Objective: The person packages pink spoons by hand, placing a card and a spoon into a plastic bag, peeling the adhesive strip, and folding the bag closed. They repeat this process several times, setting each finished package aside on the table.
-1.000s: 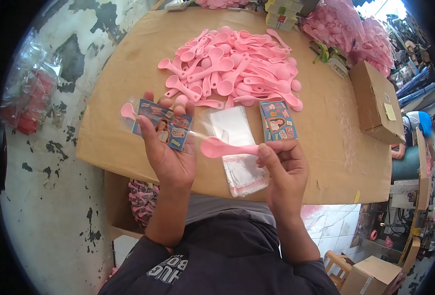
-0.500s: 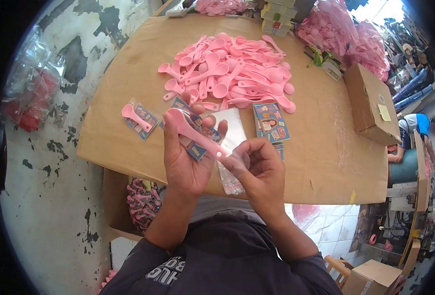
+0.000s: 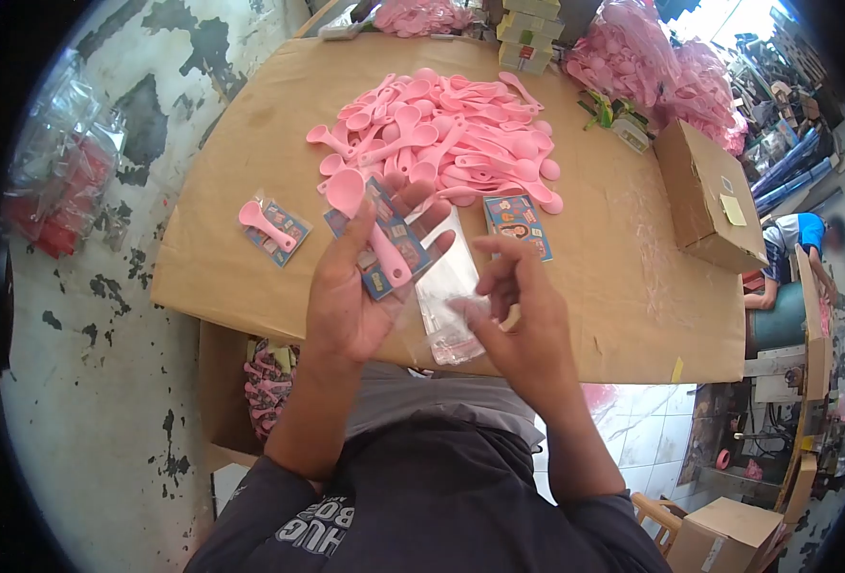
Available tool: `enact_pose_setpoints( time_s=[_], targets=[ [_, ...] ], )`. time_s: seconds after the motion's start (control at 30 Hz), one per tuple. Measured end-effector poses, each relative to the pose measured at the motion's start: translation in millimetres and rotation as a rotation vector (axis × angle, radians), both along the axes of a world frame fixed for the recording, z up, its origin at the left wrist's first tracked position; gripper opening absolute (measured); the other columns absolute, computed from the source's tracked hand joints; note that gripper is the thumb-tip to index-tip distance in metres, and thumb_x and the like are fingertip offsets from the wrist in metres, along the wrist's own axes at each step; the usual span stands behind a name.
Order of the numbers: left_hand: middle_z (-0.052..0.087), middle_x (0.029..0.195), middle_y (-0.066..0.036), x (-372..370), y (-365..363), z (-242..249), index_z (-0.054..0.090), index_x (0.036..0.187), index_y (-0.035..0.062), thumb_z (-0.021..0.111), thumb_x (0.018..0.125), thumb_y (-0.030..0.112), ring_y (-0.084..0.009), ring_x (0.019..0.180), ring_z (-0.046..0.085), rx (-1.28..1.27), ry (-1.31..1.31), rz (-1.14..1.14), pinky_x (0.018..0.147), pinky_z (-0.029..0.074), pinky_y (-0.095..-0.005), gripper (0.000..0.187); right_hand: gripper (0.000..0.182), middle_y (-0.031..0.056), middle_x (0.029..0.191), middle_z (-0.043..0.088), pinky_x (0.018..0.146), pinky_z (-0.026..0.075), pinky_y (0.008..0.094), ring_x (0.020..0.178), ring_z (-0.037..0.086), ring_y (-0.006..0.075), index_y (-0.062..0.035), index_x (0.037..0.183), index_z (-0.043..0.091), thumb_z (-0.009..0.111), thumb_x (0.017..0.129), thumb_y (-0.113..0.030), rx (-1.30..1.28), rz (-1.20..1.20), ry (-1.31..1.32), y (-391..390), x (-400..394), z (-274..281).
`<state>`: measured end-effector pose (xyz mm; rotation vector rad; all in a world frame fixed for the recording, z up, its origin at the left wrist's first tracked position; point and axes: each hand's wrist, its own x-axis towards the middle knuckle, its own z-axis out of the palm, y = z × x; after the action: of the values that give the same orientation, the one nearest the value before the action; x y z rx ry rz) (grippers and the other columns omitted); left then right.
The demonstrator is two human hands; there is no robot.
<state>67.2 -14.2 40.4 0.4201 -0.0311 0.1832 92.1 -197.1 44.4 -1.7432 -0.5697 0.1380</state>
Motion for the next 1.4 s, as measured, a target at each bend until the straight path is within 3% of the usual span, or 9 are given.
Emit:
enact_pose_setpoints(
  time_s=[0.1,0.37,0.53,0.6,0.9,1.07,1.17,1.2,1.4],
  targets=[
    [0.056,0.142,-0.017,-0.6,1.0,3.6,0.044,0.144,0.0025,0.048,0.109,0.028,-0.0305,0.131,0.056,0.071,0.011,-0.056,0.111,0.047,-0.0462,0.044,0.057,0.0072,0.102,0.054,0.071,0.050,0.0289,0.083,0.057,0.0170,-0.0133,0.130,0.065,0.078,0.078,0.005,-0.220,-0.087,-0.542,-2.4,10.1,13.2],
    [0.051,0.149,-0.019,-2.3,-15.8,-5.8,0.040,0.149,-0.0011,0.050,0.108,0.029,-0.0269,0.134,0.054,0.155,0.058,-0.263,0.108,0.048,-0.0386,0.052,0.034,0.0095,0.117,0.054,0.075,0.052,0.0308,0.098,0.061,0.0207,-0.0108,0.105,0.078,0.077,0.075,0.006,-0.054,0.133,-0.796,11.0,31.8,4.4],
    [0.046,0.153,-0.021,-3.0,-6.0,-8.5,0.035,0.153,-0.0005,0.051,0.107,0.035,-0.0253,0.134,0.054,0.202,0.081,-0.083,0.106,0.047,-0.0373,0.060,0.030,0.0094,0.110,0.062,0.068,0.049,0.0258,0.093,0.061,0.0136,-0.0020,0.108,0.074,0.081,0.079,-0.004,0.162,0.159,-0.543,-4.0,31.7,13.1],
    [0.051,0.148,-0.019,-6.6,-5.0,-8.5,0.039,0.151,-0.0013,0.055,0.106,0.032,-0.0215,0.129,0.057,0.266,0.037,-0.056,0.105,0.047,-0.0356,0.058,0.026,0.0022,0.093,0.064,0.062,0.043,0.0216,0.079,0.059,0.0055,-0.0018,0.110,0.072,0.080,0.085,-0.006,0.203,-0.027,-0.039,-7.3,20.0,8.9],
    [0.073,0.110,-0.014,-19.4,-22.2,-10.6,0.058,0.134,-0.0034,0.061,0.103,0.011,-0.0107,0.092,0.069,0.774,0.079,0.040,0.076,0.056,-0.0230,0.035,0.036,-0.0065,0.074,0.057,0.056,0.034,0.0182,0.063,0.044,-0.0004,-0.0046,0.120,0.058,0.078,0.090,-0.007,0.189,0.049,0.153,-3.3,9.2,-6.1],
    [0.076,0.103,-0.011,-23.1,-19.9,-8.1,0.058,0.139,0.0019,0.061,0.103,0.012,-0.0047,0.080,0.066,0.843,0.062,0.096,0.060,0.052,-0.0179,0.038,0.044,0.0032,0.093,0.064,0.063,0.042,0.0243,0.072,0.053,0.0084,-0.0060,0.123,0.060,0.081,0.084,-0.009,-0.085,-0.318,-0.601,-7.0,21.6,10.6],
    [0.076,0.103,-0.013,-26.5,-21.3,-5.1,0.049,0.148,0.0023,0.063,0.100,0.006,-0.0075,0.090,0.068,0.889,0.091,0.055,0.080,0.053,-0.0220,0.050,0.038,0.0079,0.102,0.064,0.067,0.046,0.0312,0.082,0.057,0.0190,-0.0064,0.115,0.067,0.082,0.079,-0.007,-0.122,-0.332,-0.809,-3.7,29.0,15.7],
    [0.071,0.093,-0.005,-26.9,-22.3,-7.7,0.050,0.150,0.0069,0.062,0.100,0.006,-0.0030,0.078,0.057,0.942,0.079,0.073,0.067,0.046,-0.0198,0.051,0.035,0.0080,0.102,0.063,0.068,0.047,0.0331,0.084,0.057,0.0217,-0.0067,0.111,0.070,0.081,0.079,-0.006,-0.142,-0.320,-0.947,-0.2,31.2,17.0],
    [0.055,0.077,0.005,-27.4,-26.7,-7.1,0.050,0.152,0.0111,0.062,0.097,0.004,-0.0005,0.065,0.038,1.091,0.055,0.102,0.057,0.035,-0.0189,0.057,0.031,0.0054,0.103,0.064,0.069,0.048,0.0344,0.089,0.058,0.0232,-0.0081,0.105,0.074,0.080,0.075,-0.002,-0.175,-0.306,-0.991,9.8,34.1,13.7]
  ],
)
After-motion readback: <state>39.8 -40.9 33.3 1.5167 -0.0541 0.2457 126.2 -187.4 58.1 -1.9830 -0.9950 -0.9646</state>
